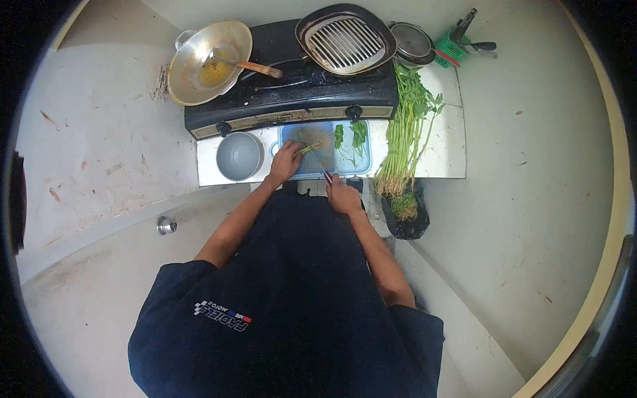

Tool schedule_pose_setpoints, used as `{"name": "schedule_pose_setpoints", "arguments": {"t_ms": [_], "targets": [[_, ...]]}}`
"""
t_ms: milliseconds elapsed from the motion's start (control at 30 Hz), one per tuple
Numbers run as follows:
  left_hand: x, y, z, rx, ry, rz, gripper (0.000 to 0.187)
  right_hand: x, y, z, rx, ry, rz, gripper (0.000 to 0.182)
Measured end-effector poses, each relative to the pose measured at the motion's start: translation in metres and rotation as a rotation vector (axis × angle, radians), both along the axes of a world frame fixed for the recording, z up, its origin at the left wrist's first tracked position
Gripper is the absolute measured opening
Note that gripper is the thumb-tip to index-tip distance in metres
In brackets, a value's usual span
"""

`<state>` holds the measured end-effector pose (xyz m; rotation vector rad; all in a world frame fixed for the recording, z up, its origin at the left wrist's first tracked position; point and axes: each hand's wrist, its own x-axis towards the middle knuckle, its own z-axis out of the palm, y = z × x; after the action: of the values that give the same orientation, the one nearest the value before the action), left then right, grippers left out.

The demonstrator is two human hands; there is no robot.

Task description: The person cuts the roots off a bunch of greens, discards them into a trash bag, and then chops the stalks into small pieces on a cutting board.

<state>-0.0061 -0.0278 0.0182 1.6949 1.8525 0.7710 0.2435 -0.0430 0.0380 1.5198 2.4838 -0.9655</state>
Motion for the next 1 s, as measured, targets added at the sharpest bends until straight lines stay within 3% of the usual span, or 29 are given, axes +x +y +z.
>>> {"name": "schedule_pose_setpoints", "arguments": {"t_ms": [700,1000], "targets": [[0.003,-0.002,0.007,-0.060,0.002,0.042,0.025,-0.011,0.002,-0.006,-0.044,-0.108,0.030,0.047],[0.004,-0.001,0.006,-0.093,0.003,0.044,0.025,-0.038,0.023,-0.018,0.013,-0.020,0.047,0.047]]}}
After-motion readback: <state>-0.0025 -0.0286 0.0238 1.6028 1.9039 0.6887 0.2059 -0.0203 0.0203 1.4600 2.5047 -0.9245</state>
